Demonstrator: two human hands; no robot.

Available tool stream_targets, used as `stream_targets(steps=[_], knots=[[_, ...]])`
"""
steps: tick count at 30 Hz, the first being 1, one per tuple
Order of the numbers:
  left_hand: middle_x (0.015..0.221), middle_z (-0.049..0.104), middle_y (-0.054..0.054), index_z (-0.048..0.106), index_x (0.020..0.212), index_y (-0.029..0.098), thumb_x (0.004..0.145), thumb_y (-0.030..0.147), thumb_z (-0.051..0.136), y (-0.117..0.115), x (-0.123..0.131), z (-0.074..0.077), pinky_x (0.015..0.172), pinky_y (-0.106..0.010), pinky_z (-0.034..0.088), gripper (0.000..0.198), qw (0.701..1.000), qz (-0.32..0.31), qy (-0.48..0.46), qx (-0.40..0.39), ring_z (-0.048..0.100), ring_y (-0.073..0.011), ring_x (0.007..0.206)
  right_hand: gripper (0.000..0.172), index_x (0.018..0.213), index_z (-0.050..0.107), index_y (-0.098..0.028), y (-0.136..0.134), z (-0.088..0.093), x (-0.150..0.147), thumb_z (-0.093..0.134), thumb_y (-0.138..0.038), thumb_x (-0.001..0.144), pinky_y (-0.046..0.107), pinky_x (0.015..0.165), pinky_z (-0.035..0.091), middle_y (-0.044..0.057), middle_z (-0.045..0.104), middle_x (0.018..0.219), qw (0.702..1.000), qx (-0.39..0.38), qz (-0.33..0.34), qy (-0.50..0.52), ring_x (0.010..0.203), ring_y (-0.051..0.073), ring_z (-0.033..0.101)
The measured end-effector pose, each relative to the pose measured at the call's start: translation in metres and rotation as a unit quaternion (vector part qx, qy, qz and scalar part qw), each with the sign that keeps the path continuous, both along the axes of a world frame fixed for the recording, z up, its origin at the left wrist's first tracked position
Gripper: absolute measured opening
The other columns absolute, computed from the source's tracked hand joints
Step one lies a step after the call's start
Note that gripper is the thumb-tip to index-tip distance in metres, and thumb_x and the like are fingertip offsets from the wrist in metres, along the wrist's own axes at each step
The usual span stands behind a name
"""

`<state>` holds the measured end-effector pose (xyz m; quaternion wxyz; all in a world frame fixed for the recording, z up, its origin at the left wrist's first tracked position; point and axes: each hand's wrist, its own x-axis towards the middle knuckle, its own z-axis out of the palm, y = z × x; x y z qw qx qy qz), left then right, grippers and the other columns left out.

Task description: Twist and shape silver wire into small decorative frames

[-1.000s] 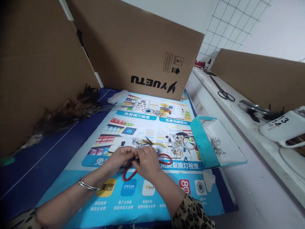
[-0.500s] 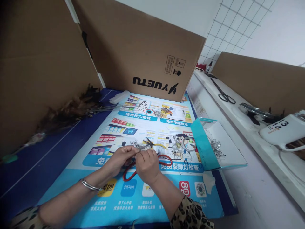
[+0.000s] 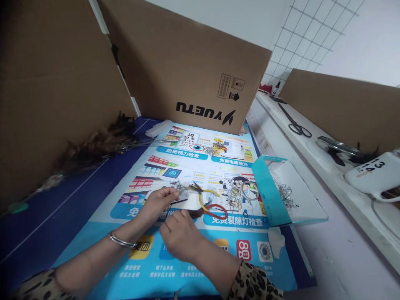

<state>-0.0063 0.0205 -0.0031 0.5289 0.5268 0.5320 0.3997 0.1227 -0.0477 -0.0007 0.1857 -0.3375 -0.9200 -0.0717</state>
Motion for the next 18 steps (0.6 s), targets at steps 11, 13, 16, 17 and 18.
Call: stream_targets(steps=[11, 13, 16, 17, 18], knots=[[0.064, 0.059, 0.002, 0.061, 0.069, 0.017, 0.074, 0.025, 0.049, 0.010, -0.010, -0.005, 0.060, -0.023, 0.037, 0.015, 0.976, -0.110, 0.155, 0.109, 0.051, -0.0140, 0.063, 0.016, 0.082, 0.054, -0.014, 0.018, 0.004, 0.021, 0.039, -0.014, 0.087, 0.036, 0.071, 0.036, 0.008, 0.055, 0.081, 0.991, -0.047, -0.050, 0.112, 0.078, 0.018, 0.046], [0.064, 0.059, 0.002, 0.060, 0.069, 0.018, 0.074, 0.022, 0.048, 0.007, -0.010, -0.002, 0.060, -0.023, 0.037, 0.014, 0.971, -0.134, 0.159, 0.116, 0.052, -0.0138, 0.063, 0.017, 0.081, 0.054, -0.015, 0.027, 0.003, 0.027, 0.038, -0.014, 0.088, 0.036, 0.075, 0.038, 0.008, 0.056, 0.082, 0.987, -0.052, -0.074, 0.131, 0.080, 0.018, 0.047], [0.063, 0.058, 0.002, 0.059, 0.068, 0.018, 0.075, 0.019, 0.046, 0.000, -0.007, -0.001, 0.059, -0.023, 0.036, 0.014, 0.963, -0.167, 0.171, 0.126, 0.051, -0.0135, 0.062, 0.018, 0.083, 0.055, -0.015, 0.033, 0.001, 0.030, 0.038, -0.014, 0.088, 0.037, 0.078, 0.039, 0.008, 0.058, 0.083, 0.984, -0.056, -0.088, 0.143, 0.083, 0.019, 0.049], [0.063, 0.057, 0.002, 0.058, 0.068, 0.018, 0.075, 0.019, 0.045, -0.002, -0.007, 0.000, 0.058, -0.023, 0.035, 0.015, 0.959, -0.175, 0.181, 0.132, 0.051, -0.0135, 0.062, 0.018, 0.084, 0.055, -0.016, 0.034, 0.000, 0.030, 0.038, -0.015, 0.088, 0.037, 0.078, 0.039, 0.008, 0.058, 0.083, 0.983, -0.058, -0.092, 0.146, 0.084, 0.019, 0.050], [0.063, 0.057, 0.002, 0.057, 0.068, 0.018, 0.076, 0.018, 0.044, -0.004, -0.006, 0.000, 0.058, -0.023, 0.035, 0.015, 0.954, -0.180, 0.193, 0.139, 0.051, -0.0135, 0.062, 0.017, 0.085, 0.056, -0.016, 0.034, -0.001, 0.030, 0.039, -0.015, 0.088, 0.037, 0.079, 0.039, 0.008, 0.058, 0.083, 0.983, -0.059, -0.096, 0.148, 0.085, 0.019, 0.050]])
